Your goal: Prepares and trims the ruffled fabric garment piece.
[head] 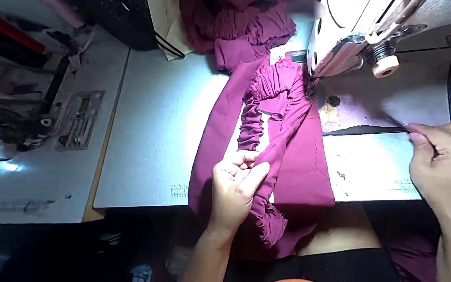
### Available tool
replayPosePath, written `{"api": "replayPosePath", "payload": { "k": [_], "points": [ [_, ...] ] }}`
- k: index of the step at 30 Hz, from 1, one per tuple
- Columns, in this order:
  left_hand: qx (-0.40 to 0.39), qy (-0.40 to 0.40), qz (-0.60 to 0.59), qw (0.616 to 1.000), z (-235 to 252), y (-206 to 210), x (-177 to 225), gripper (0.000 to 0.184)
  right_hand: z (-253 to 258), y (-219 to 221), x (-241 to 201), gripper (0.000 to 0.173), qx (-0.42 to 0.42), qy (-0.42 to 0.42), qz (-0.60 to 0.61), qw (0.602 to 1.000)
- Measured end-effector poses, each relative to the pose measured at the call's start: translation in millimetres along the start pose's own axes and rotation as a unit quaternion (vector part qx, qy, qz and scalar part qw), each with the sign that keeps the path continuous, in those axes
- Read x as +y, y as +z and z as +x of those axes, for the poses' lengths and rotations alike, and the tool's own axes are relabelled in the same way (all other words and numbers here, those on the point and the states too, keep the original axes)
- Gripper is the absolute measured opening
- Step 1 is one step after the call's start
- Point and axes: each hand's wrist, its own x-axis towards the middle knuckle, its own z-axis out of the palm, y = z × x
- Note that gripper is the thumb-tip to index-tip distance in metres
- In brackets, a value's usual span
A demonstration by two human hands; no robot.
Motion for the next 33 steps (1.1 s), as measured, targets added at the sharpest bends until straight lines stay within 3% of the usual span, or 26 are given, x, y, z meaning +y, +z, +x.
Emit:
{"api": "replayPosePath", "payload": {
  "k": [3, 6, 11, 19, 33],
  "points": [
    [-0.004, 0.011, -0.007, 1.0, -1, -2, -2, 0.014, 3, -5, -26, 0.034, -0.01, 0.009, 0.085, 0.996],
    [-0.015, 0.019, -0.002, 1.0, -2, -3, -3, 0.016, -2, -11, -86, 0.029, -0.077, -0.018, 0.213, 0.974],
    [-0.048, 0.015, 0.008, 0.999, 0, -7, -2, 0.022, -18, 5, -151, 0.033, -0.087, -0.118, 0.189, 0.971],
    [-0.053, 0.011, -0.003, 0.999, -2, -7, -2, 0.012, -22, 3, -165, 0.032, -0.092, -0.118, 0.152, 0.977],
    [-0.035, 0.042, 0.008, 0.998, -5, -4, -5, 0.016, -24, -4, -169, 0.031, -0.094, -0.131, 0.143, 0.977]
  ]
}}
